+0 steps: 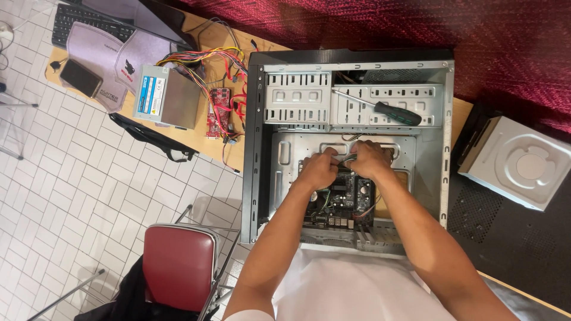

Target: Connecting small internal cables and wires to the motherboard headers inside a computer case.

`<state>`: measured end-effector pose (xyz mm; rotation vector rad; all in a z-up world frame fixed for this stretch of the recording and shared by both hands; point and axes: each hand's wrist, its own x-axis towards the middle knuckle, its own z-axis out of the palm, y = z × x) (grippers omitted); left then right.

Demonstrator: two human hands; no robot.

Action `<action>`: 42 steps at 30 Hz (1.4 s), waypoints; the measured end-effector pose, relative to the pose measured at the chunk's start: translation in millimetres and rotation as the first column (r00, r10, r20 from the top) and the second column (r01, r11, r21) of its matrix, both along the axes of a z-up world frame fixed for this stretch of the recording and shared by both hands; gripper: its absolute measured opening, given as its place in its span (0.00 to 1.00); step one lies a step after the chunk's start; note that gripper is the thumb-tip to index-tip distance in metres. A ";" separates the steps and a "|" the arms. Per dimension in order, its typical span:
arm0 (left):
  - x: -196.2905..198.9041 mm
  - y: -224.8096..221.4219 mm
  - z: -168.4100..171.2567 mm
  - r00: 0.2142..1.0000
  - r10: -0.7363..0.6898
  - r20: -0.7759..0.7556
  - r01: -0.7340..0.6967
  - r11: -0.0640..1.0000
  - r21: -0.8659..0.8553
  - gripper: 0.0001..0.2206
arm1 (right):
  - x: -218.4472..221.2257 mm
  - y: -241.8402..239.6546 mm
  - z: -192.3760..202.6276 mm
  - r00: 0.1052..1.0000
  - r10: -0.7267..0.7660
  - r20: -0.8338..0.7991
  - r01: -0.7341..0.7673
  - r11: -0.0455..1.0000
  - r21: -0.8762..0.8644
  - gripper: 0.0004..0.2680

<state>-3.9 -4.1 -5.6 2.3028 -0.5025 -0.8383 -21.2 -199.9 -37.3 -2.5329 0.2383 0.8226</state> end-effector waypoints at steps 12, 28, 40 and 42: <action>0.5 -0.4 -0.1 0.999 -0.017 -0.027 0.019 0.999 0.049 0.21 | 2.1 4.1 33.8 1.000 -0.016 0.014 0.016 1.000 0.023 0.17; -2.7 -0.4 13.7 0.997 -0.074 -0.012 0.074 0.997 0.021 0.21 | -0.8 5.7 59.3 0.999 -0.047 -0.005 0.047 0.989 0.139 0.19; -0.2 -1.1 -18.9 0.996 -0.090 -0.020 0.091 0.994 0.060 0.24 | 2.6 17.8 67.8 0.999 0.007 0.033 -0.009 0.999 0.043 0.19; -0.3 -2.4 -25.8 0.994 -0.089 -0.056 0.093 0.994 0.063 0.25 | 2.2 18.9 71.6 1.000 -0.014 0.003 0.014 0.999 0.046 0.19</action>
